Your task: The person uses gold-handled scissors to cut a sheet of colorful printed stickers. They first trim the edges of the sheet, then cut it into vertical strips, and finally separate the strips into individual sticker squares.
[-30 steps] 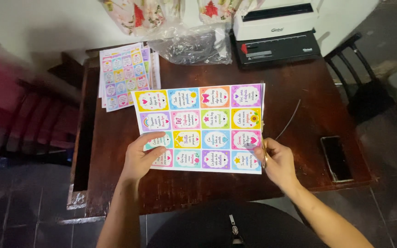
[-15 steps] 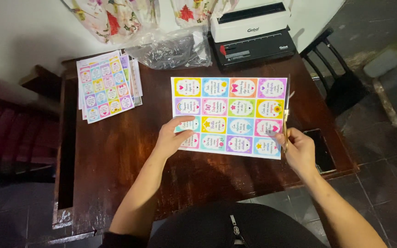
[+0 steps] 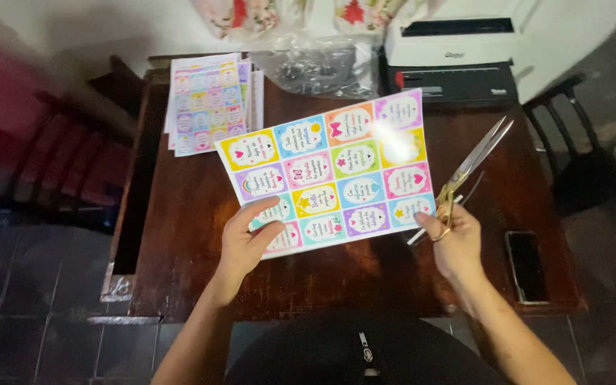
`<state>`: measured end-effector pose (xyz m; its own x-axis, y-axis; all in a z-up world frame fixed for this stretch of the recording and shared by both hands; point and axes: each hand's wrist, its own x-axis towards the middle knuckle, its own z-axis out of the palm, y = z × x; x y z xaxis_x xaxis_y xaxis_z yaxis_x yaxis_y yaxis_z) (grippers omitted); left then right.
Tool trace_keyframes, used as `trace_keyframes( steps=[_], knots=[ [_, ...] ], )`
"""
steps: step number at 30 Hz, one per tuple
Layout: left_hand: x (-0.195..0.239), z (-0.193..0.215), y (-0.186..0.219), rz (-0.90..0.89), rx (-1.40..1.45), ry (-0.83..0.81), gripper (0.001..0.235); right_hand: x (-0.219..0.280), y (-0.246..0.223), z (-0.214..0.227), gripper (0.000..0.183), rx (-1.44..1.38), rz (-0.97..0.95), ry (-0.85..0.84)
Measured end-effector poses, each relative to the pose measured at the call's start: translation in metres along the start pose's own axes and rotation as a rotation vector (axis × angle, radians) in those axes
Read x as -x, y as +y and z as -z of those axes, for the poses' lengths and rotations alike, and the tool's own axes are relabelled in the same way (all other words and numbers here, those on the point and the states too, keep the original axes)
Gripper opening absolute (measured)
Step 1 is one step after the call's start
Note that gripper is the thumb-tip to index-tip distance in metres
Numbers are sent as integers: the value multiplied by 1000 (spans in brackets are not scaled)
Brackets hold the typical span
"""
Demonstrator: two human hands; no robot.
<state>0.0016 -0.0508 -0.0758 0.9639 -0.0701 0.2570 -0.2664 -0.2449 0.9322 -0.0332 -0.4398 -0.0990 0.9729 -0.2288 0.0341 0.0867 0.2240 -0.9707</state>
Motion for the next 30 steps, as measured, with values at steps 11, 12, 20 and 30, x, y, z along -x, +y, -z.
trace_keyframes(
  steps=[11, 12, 20, 30],
  knots=[
    [-38, 99, 34, 40, 99, -480, 28, -100, -117, -32, 19, 555, 46, -555],
    [-42, 97, 44, 68, -34, -624, 30, -108, -126, -39, 18, 622, 38, -606],
    [-18, 44, 39, 81, -80, -312, 40, -115, -142, -63, 21, 497, 131, -443],
    [-23, 51, 76, 63, 3, 125, 40, 68, -2, -32, 54, 469, -181, -551]
  ],
)
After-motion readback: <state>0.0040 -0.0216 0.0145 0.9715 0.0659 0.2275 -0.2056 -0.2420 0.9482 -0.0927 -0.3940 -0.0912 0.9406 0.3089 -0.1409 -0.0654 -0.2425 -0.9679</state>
